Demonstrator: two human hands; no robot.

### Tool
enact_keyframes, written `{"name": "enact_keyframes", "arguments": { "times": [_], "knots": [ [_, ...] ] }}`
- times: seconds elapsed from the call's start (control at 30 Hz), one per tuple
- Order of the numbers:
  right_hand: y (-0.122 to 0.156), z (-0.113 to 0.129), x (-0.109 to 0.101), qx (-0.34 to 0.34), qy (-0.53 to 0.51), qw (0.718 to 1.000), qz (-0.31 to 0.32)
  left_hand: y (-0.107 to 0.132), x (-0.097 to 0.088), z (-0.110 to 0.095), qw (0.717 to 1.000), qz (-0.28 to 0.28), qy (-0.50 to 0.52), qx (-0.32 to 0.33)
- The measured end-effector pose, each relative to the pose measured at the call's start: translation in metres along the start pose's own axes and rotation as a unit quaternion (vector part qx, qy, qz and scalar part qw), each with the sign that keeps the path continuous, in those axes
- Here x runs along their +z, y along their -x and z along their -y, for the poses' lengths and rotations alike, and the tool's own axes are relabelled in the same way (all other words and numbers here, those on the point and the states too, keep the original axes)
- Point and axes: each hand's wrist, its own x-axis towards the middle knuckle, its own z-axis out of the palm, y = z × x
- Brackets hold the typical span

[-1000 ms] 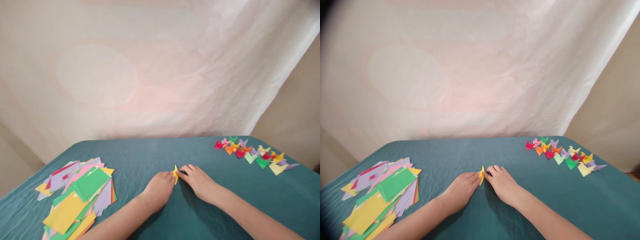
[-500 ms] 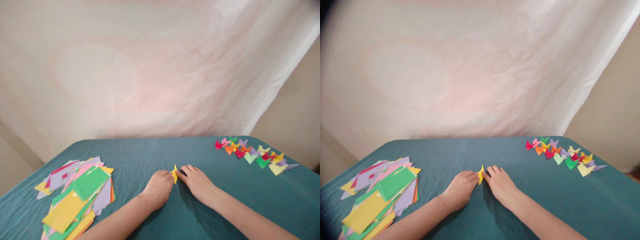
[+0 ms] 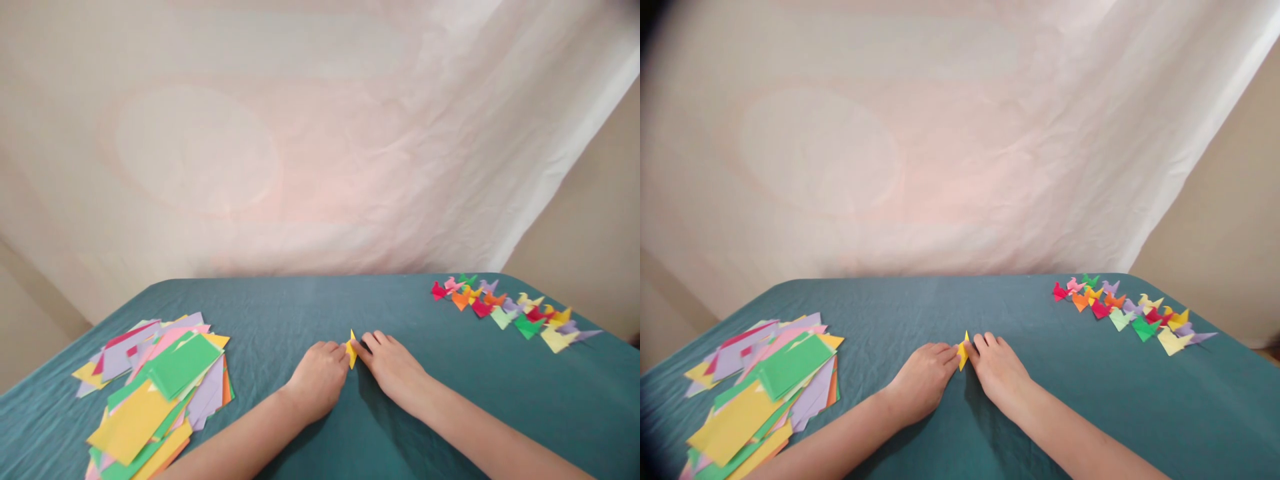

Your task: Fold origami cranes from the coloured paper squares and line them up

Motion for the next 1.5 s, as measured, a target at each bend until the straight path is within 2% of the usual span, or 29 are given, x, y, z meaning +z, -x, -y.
{"name": "enact_keyframes", "arguments": {
  "times": [0.27, 0.43, 0.53, 0.8, 1.07, 1.5],
  "knots": [
    [0.005, -0.002, -0.011, -0.005, -0.043, 0.999, 0.012, 0.001, 0.004, 0.003, 0.998, -0.027, 0.056, -0.021],
    [0.005, -0.004, -0.01, -0.006, -0.044, 0.999, 0.012, 0.003, 0.015, 0.017, 0.983, -0.1, 0.122, -0.095],
    [0.005, -0.004, -0.01, -0.009, -0.04, 0.999, 0.017, 0.003, 0.018, 0.022, 0.98, -0.111, 0.119, -0.113],
    [0.006, -0.004, -0.012, -0.008, -0.044, 0.999, 0.017, 0.001, 0.015, 0.017, 0.982, -0.11, 0.128, -0.083],
    [0.006, -0.006, -0.011, -0.013, -0.045, 0.999, 0.016, 0.002, 0.018, 0.019, 0.974, -0.124, 0.184, -0.052],
    [0.009, -0.011, -0.021, -0.028, -0.088, 0.995, 0.042, 0.003, 0.012, 0.017, 0.974, -0.093, 0.205, 0.013]
  ]
}}
